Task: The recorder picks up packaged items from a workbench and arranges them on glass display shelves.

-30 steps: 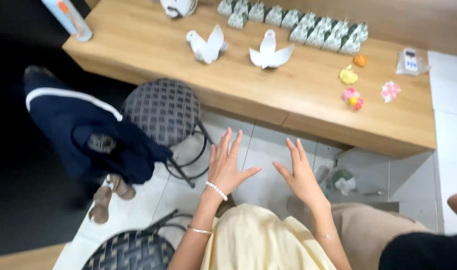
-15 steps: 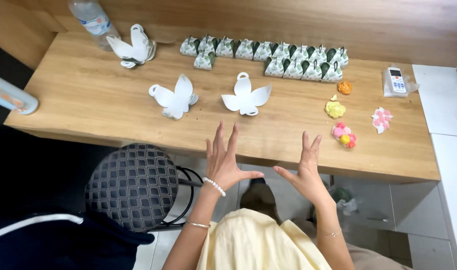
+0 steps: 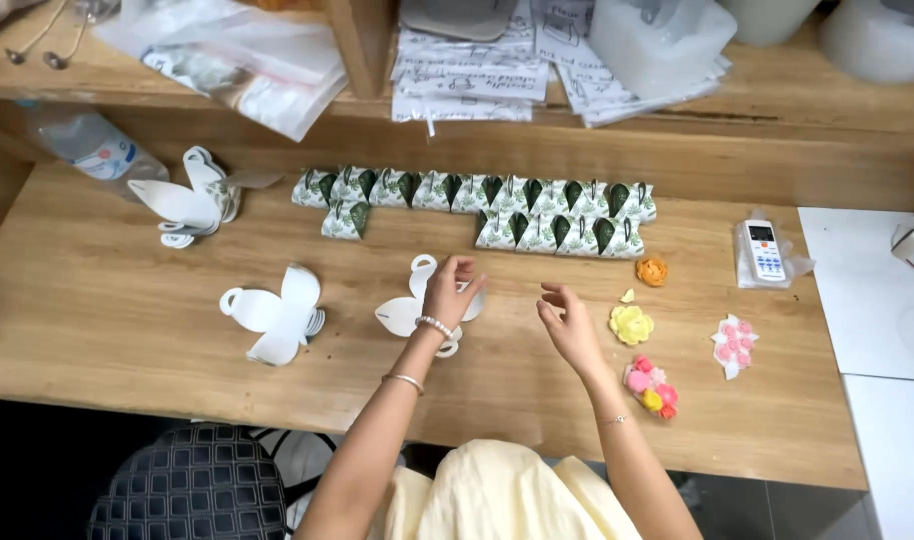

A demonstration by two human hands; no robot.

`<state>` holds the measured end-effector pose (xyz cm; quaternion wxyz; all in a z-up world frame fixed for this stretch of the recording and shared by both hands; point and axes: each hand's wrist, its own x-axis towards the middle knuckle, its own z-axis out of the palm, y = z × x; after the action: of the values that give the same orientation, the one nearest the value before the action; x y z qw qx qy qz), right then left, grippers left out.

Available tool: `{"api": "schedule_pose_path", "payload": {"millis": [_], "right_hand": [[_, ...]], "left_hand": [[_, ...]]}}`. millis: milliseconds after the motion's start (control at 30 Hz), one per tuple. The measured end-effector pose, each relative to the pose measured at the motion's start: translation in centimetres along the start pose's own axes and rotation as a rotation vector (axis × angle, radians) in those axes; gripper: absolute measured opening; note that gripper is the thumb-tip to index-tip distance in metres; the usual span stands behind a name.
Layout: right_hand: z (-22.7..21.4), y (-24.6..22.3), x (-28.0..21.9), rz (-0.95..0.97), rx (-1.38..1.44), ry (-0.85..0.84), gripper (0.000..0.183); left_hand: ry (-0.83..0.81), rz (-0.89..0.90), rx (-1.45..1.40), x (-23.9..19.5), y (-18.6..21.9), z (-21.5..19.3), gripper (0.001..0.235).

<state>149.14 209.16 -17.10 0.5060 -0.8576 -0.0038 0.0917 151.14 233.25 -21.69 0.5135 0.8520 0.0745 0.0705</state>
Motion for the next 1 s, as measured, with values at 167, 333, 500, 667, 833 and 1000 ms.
{"api": "schedule_pose_path", "payload": {"millis": [167,333,500,667,833,1000], "right_hand": [[0.6,0.0,2.2,-0.034,0.044,0.042,0.031],[1.0,0.3,1.0,-0.015,0.093,0.065,0.025],[0.7,1.4,-1.8,0.068,0.123,0.051,0.023],[-0.1,3.4,-2.9,0.113,0.101,0.098,0.024],[-0.9,2.5,-3.0,0.168,0.042,0.110,0.023],[-1.0,1.2,0.0,0.092,0.117,0.044,0.025]], "left_hand": [[-0.121,0.023,0.087,6.8,0.0,1.8,0.051],[-0.219,0.007,0.332,10.4,0.3,3.9,0.069],[-0.114,-0.075,0.437,12.0,-3.1,7.5,0.062],[-0.001,-0.071,0.503,13.9,-5.7,9.9,0.036],[0.052,-0.044,0.317,14.6,-8.0,9.6,0.025],[0.064,0.086,0.024,13.5,-1.5,4.2,0.029]]}}
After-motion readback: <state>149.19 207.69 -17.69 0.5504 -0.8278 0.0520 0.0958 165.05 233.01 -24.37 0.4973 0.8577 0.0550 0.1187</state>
